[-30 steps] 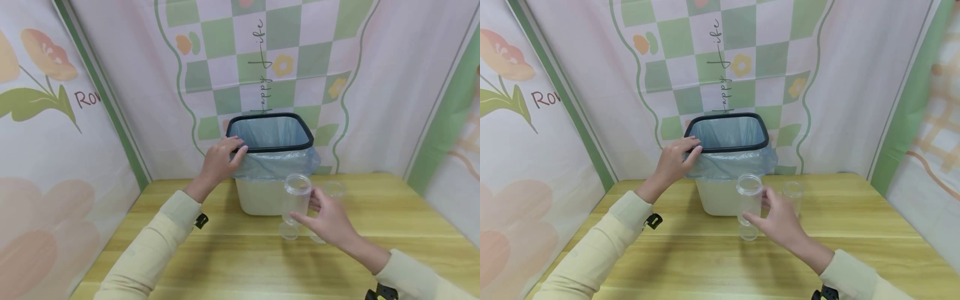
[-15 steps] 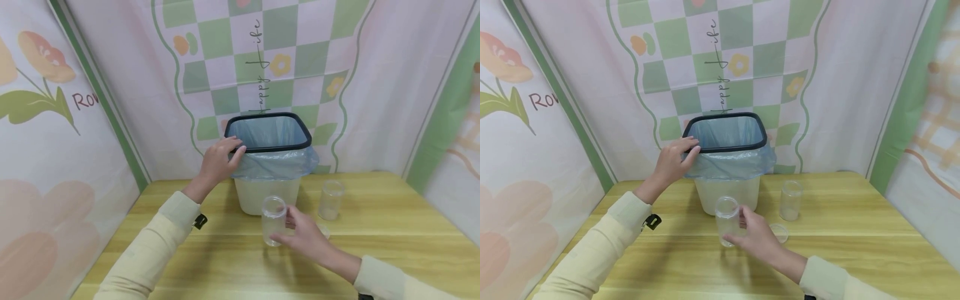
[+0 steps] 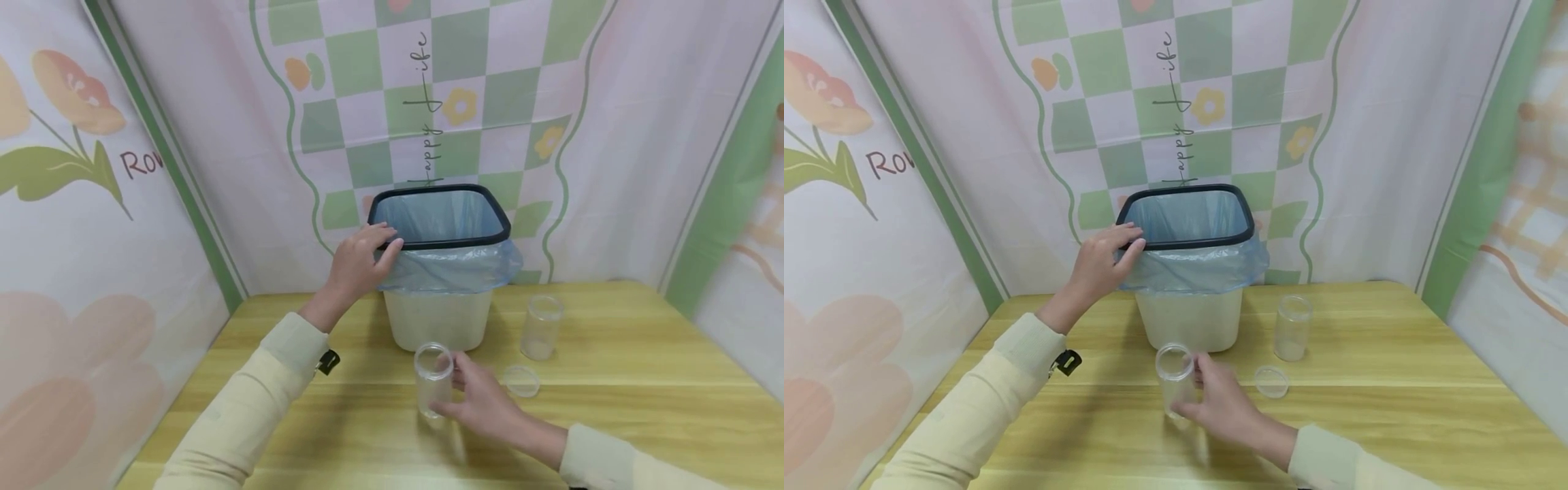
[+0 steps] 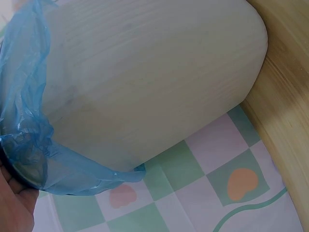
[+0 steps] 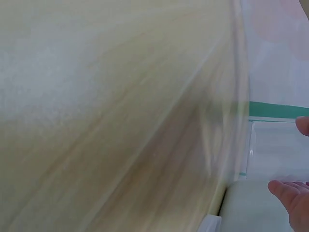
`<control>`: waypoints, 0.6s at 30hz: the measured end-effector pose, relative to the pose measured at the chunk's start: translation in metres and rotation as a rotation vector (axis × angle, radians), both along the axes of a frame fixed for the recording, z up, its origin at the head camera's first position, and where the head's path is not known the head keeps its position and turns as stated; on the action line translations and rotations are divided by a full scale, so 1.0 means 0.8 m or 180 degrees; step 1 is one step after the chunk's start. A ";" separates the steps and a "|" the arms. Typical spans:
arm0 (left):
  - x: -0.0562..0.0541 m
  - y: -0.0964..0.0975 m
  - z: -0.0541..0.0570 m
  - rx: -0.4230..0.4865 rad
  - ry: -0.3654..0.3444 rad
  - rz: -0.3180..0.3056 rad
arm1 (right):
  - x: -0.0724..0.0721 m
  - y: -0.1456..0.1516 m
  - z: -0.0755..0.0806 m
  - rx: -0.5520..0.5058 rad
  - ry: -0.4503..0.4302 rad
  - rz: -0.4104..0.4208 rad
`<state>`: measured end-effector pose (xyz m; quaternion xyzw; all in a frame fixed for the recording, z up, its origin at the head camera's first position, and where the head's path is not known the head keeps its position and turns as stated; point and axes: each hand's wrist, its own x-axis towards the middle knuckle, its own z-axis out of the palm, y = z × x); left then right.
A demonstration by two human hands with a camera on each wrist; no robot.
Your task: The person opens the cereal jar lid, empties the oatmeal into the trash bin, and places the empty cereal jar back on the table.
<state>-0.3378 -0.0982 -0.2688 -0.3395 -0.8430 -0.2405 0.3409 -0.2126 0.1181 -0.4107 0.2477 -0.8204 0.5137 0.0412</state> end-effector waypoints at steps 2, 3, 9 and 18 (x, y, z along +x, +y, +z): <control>0.000 0.000 0.000 -0.0002 -0.0002 0.0002 | 0.000 -0.002 -0.003 0.0017 -0.0041 -0.0009; -0.001 0.000 0.000 -0.0005 -0.0002 0.0002 | 0.000 -0.003 -0.005 0.0047 -0.0050 -0.0028; 0.000 0.001 -0.001 -0.0012 0.0013 -0.0006 | 0.000 -0.005 -0.011 0.0134 -0.0070 -0.0031; 0.001 0.000 -0.002 0.0021 -0.0032 0.0007 | 0.003 -0.006 -0.017 0.0189 -0.0106 0.0024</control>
